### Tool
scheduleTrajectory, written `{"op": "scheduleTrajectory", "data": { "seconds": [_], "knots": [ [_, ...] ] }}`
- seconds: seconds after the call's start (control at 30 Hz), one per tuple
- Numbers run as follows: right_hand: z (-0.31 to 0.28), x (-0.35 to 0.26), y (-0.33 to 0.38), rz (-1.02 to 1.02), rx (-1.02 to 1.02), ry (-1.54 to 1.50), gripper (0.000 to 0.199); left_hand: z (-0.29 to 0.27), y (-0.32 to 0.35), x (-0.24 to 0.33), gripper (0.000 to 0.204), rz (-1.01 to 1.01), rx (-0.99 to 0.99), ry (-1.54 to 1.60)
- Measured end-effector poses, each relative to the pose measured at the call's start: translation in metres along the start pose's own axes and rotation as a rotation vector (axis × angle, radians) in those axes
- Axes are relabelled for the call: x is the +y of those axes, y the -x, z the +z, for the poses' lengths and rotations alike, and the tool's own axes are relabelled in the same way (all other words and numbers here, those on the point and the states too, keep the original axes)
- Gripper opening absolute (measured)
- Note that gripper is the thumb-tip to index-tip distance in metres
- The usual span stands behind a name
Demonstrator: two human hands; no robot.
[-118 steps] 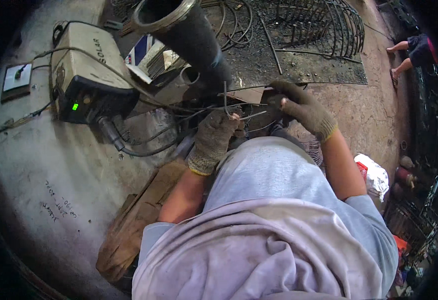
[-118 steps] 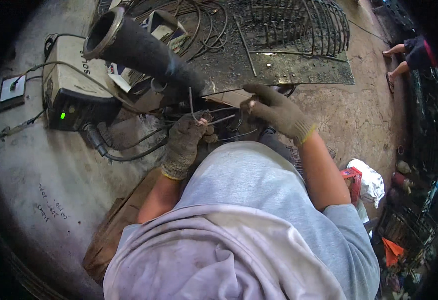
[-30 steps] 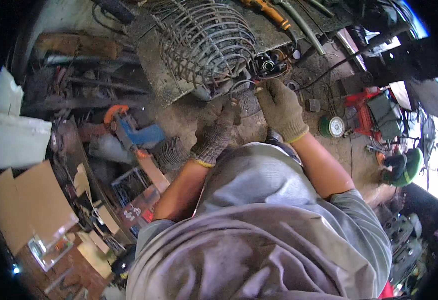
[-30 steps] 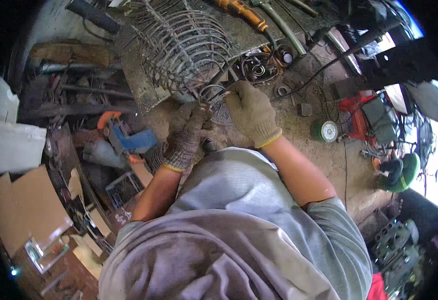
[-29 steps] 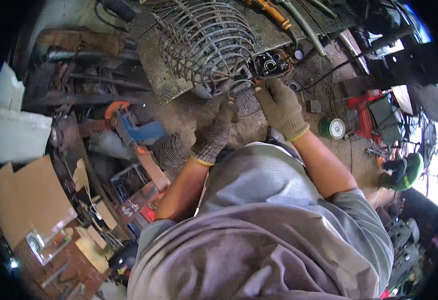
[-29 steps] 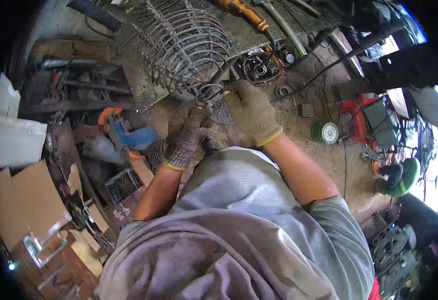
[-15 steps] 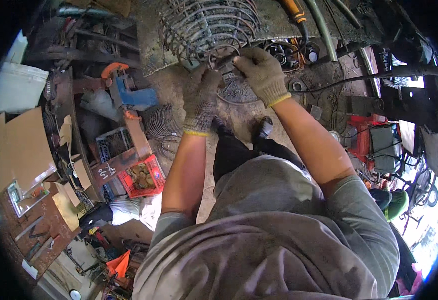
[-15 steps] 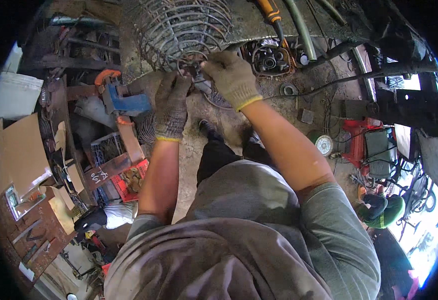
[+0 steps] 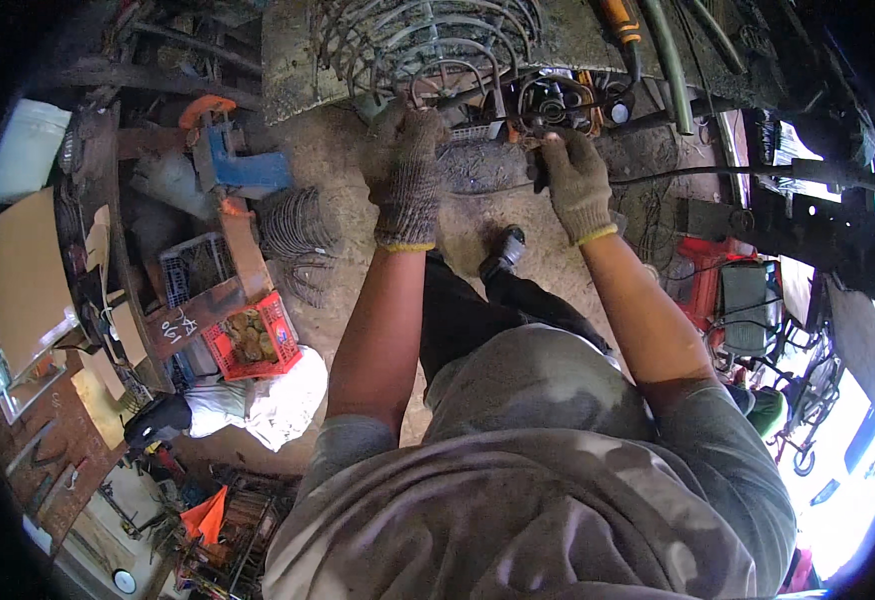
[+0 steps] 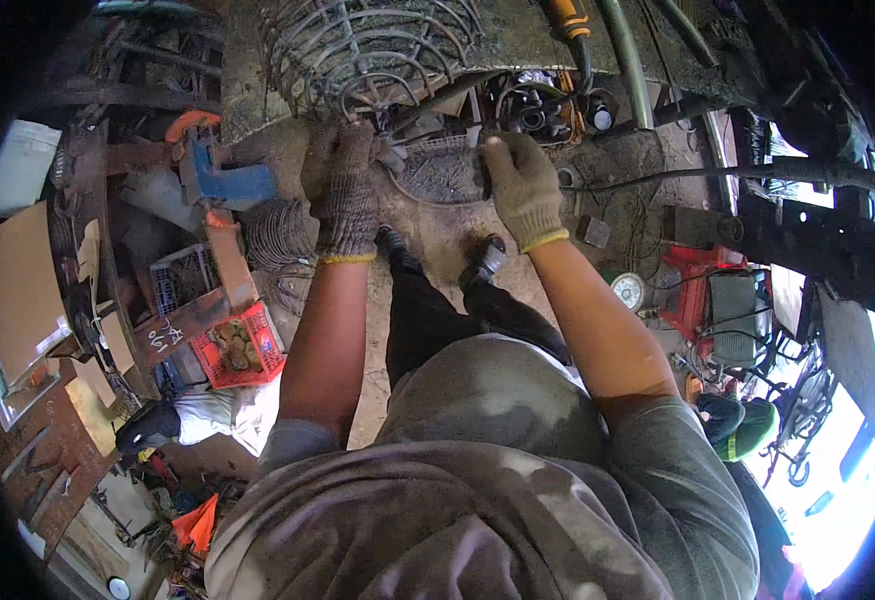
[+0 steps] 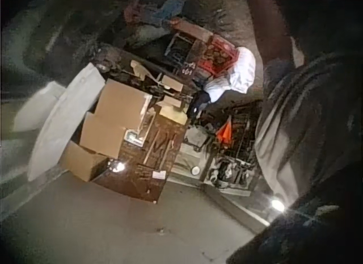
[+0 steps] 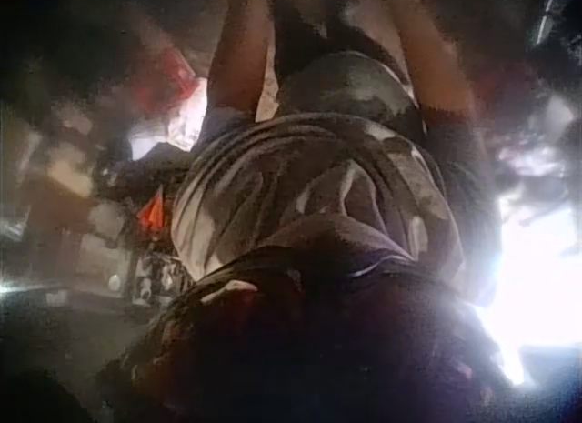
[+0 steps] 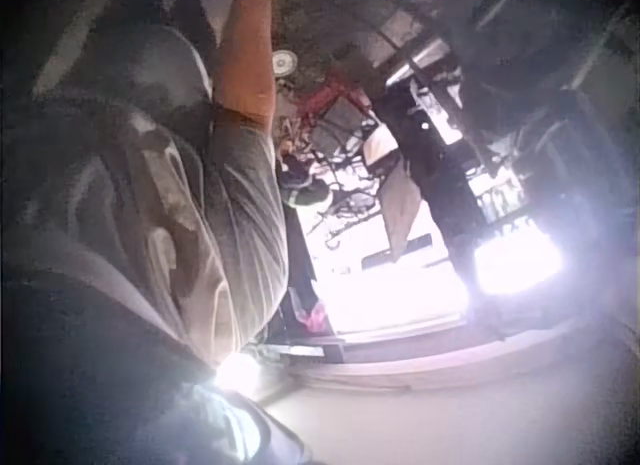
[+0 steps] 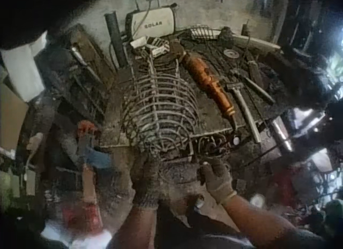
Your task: The person holds a metal pipe and uses a welding rod to weld a small attachment onto it, then taps the area with a hammer.
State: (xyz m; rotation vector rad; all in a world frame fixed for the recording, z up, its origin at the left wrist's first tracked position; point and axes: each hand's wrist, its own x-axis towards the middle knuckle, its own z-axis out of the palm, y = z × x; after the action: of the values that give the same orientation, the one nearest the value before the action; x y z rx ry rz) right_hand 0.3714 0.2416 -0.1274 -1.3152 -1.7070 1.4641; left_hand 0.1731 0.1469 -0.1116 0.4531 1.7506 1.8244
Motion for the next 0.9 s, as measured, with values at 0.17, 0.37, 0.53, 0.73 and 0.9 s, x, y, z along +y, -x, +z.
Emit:
{"op": "scheduleTrajectory", "data": {
  "seconds": [0.17, 0.37, 0.53, 0.73, 0.9],
  "knots": [
    [-0.013, 0.021, 0.015, 0.144, -0.062, -0.207, 0.028, 0.002, 0.001, 0.000, 0.022, 0.193, 0.010, 0.002],
    [-0.027, 0.052, 0.031, 0.238, -0.107, -0.015, 0.027, -0.002, -0.004, -0.006, 0.028, 0.093, 0.020, -0.090],
    [-0.035, 0.077, 0.058, 0.314, -0.064, -0.048, 0.029, -0.001, -0.003, -0.003, 0.022, 0.124, -0.016, -0.080],
    [-0.036, 0.103, 0.091, 0.437, -0.031, -0.079, 0.029, 0.005, 0.001, 0.011, 0.027, 0.141, 0.013, -0.225],
    [-0.023, 0.110, 0.115, 0.488, -0.079, -0.041, 0.029, 0.003, 0.003, 0.003, 0.028, 0.195, 0.104, -0.271]
  ]
}}
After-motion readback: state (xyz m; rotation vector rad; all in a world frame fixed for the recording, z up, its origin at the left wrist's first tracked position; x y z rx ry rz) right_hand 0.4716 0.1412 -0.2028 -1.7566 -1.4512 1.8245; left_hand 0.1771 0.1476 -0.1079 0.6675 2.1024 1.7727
